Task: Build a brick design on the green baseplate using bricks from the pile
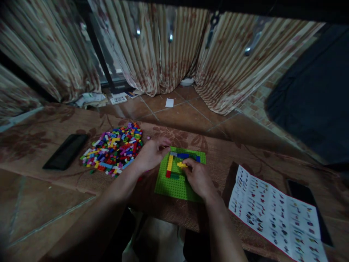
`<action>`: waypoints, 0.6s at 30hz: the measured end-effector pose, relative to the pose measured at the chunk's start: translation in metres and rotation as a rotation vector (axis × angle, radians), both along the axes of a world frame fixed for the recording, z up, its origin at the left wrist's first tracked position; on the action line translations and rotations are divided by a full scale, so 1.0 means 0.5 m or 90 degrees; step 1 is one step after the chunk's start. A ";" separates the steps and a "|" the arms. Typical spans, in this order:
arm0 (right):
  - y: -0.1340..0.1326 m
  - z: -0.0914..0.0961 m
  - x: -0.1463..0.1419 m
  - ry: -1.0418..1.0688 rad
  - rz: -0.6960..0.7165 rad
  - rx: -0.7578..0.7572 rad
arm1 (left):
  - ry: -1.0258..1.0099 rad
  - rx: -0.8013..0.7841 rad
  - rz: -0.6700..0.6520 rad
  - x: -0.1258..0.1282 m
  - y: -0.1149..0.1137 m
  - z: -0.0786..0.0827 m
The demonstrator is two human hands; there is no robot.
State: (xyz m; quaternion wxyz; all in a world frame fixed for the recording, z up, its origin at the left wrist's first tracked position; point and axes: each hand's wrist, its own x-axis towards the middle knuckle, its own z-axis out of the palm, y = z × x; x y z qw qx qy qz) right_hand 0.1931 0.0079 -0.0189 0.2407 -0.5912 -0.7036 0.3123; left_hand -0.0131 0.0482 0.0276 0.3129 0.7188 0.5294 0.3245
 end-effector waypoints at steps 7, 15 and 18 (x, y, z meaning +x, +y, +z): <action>0.001 -0.018 -0.001 -0.093 0.009 0.030 | 0.030 -0.028 -0.007 -0.003 -0.008 0.004; 0.004 -0.018 0.002 -0.107 0.054 0.012 | 0.065 -0.034 -0.013 -0.010 -0.008 0.010; 0.002 -0.011 -0.001 -0.136 0.052 0.018 | 0.071 -0.035 -0.016 -0.009 -0.009 0.010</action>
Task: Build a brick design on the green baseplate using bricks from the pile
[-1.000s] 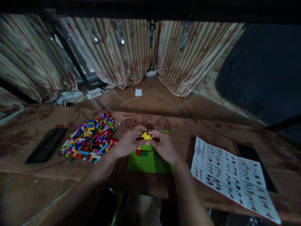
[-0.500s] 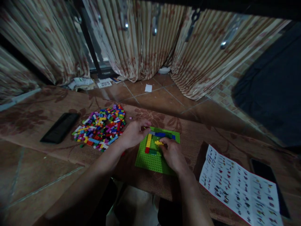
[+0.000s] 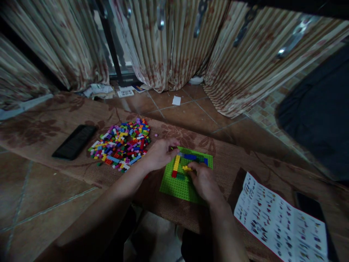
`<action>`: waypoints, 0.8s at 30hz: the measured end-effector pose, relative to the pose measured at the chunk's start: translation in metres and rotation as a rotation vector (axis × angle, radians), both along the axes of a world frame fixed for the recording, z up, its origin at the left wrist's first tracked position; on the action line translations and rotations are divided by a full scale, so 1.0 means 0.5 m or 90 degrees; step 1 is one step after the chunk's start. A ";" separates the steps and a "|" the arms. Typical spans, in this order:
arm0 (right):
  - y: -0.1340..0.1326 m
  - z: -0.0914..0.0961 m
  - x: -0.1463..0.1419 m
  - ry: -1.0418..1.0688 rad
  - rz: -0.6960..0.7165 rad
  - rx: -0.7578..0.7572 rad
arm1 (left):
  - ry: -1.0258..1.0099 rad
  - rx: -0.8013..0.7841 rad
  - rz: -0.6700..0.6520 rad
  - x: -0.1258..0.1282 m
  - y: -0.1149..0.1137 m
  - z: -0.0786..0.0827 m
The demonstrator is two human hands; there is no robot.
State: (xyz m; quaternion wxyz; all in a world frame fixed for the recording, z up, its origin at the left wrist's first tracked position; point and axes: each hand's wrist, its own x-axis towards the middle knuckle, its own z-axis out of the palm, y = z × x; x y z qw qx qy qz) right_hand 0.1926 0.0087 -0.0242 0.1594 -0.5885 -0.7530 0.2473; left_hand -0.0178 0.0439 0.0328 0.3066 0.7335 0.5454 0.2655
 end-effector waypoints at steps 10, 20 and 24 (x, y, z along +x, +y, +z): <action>-0.005 0.008 -0.014 -0.066 0.013 0.050 | -0.010 0.002 0.003 0.001 -0.001 0.001; -0.010 0.002 -0.015 -0.057 -0.001 0.069 | -0.013 0.002 -0.015 0.004 -0.001 -0.003; -0.014 0.004 -0.016 -0.035 -0.002 0.071 | -0.028 0.001 -0.013 0.007 -0.002 0.000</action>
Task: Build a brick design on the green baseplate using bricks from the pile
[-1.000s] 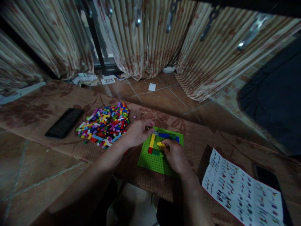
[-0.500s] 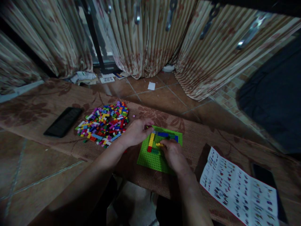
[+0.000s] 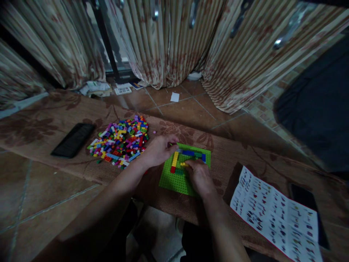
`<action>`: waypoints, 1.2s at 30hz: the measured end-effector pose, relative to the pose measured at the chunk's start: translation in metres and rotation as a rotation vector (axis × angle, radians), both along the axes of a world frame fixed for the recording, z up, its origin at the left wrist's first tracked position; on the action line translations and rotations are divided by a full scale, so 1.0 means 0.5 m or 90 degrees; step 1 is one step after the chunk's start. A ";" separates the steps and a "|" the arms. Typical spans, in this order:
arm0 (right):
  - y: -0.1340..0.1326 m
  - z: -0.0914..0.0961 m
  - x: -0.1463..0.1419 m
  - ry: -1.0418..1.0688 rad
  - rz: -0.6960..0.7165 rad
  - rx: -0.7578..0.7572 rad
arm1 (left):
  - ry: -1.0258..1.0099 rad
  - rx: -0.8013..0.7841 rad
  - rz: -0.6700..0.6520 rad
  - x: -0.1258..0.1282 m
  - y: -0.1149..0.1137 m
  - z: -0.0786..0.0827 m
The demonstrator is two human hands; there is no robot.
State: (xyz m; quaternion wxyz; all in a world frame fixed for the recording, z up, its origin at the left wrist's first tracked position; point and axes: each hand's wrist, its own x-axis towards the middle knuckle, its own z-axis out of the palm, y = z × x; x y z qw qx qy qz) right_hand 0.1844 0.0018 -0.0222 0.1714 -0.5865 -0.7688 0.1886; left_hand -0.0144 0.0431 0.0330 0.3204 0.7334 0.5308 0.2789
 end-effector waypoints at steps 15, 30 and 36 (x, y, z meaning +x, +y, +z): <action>-0.007 0.004 0.003 -0.022 0.001 0.024 | 0.008 0.030 0.001 -0.005 -0.003 0.000; -0.011 0.034 0.030 0.149 -0.073 -0.008 | 0.023 0.014 0.006 -0.009 -0.005 0.007; -0.006 0.040 0.063 0.265 -0.172 0.041 | 0.066 0.019 -0.025 0.002 -0.010 0.000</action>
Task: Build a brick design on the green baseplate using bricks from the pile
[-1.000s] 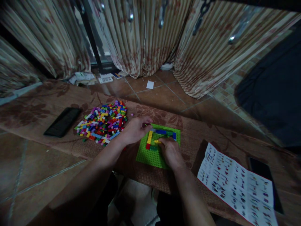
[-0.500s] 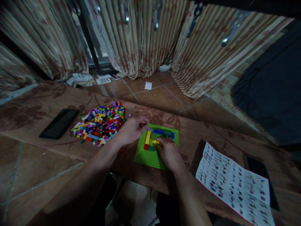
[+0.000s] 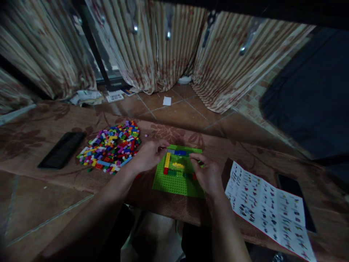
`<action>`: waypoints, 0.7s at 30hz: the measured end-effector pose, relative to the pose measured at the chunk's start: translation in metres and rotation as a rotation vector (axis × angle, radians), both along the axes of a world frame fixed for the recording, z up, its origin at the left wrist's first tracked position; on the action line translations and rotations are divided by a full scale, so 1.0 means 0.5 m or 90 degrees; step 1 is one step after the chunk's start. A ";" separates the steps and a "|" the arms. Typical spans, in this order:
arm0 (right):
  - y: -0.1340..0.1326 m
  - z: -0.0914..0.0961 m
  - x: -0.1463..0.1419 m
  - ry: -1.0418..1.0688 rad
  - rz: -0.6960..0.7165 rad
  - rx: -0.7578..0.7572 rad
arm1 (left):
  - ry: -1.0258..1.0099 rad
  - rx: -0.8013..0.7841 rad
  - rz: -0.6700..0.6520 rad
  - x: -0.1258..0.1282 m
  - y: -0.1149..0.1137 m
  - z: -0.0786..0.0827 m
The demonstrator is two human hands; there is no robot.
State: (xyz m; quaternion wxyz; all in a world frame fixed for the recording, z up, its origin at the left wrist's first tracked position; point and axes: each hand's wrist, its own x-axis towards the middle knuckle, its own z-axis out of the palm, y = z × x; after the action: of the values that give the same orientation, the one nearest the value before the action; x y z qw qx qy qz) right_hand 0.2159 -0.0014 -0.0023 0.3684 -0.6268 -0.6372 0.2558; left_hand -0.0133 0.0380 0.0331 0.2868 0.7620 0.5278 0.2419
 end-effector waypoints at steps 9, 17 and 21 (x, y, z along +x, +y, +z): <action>-0.002 0.005 0.022 0.086 -0.098 0.015 | 0.094 -0.022 -0.103 0.027 -0.018 -0.015; -0.013 0.015 0.032 0.109 -0.100 0.025 | 0.141 0.002 -0.110 0.045 -0.023 -0.012; -0.018 0.013 0.039 0.085 -0.092 0.019 | 0.126 0.011 -0.044 0.035 -0.013 0.006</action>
State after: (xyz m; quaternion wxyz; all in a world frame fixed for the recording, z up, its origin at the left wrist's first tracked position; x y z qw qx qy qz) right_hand 0.2352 -0.0106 0.0042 0.4368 -0.6470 -0.5680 0.2607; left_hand 0.0041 0.0316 0.0363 0.2351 0.8024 0.5247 0.1599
